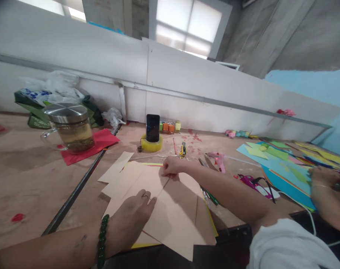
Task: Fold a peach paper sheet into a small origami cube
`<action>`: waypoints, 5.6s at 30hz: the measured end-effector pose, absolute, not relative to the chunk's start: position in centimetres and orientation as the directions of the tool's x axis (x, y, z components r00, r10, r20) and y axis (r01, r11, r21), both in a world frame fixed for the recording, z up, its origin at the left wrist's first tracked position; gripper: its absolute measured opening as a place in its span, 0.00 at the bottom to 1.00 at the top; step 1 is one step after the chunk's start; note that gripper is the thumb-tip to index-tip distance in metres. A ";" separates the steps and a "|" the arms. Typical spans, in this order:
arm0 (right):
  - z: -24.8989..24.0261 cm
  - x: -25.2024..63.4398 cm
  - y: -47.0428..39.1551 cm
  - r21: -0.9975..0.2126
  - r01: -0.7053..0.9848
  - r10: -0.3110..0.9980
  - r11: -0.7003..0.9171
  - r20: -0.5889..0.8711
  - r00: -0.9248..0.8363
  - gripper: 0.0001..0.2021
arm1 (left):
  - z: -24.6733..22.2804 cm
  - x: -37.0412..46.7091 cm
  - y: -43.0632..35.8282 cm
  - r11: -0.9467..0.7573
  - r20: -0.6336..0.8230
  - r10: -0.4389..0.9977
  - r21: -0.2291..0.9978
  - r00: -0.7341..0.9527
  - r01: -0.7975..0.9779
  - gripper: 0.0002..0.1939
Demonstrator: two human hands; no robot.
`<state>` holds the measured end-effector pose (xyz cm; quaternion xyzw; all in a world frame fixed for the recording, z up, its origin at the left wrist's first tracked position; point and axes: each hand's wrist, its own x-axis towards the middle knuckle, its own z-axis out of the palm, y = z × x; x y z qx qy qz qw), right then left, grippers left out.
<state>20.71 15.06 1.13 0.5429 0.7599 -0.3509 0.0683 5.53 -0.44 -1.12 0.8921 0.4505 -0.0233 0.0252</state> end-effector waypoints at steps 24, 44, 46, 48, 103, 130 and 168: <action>0.1 20.4 13.7 -0.342 0.848 0.808 0.405 -0.301 -0.507 0.10 | -1.2 5.3 0.4 -0.648 -0.097 0.756 0.021 0.647 0.761 0.17; 0.1 24.5 15.4 -0.470 0.817 0.821 0.333 -0.283 -0.497 0.09 | -1.5 5.1 1.8 -0.545 0.028 0.833 0.210 0.552 0.812 0.06; 0.6 24.3 15.5 -0.491 0.810 0.807 0.320 -0.306 -0.505 0.12 | -1.9 5.0 2.3 -0.512 0.062 0.857 0.216 0.512 0.831 0.07; 0.6 23.8 15.2 -0.505 0.803 0.795 0.317 -0.319 -0.515 0.17 | -2.3 4.8 2.7 -0.500 0.083 0.865 0.219 0.494 0.838 0.08; -2.5 22.4 14.1 -0.999 -0.003 0.767 -0.051 -0.038 -0.641 0.31 | -1.6 2.4 6.2 -0.152 0.102 0.987 0.844 0.124 0.514 0.22; -2.7 20.2 10.9 -0.965 0.108 0.838 0.239 0.149 -0.525 0.18 | -2.0 2.9 6.0 0.071 -0.113 0.968 0.980 0.223 0.188 0.19; -1.9 20.6 10.1 -0.841 0.141 0.688 0.523 0.319 -0.651 0.12 | -1.9 2.8 5.7 -0.035 -0.021 0.976 0.967 0.216 0.251 0.22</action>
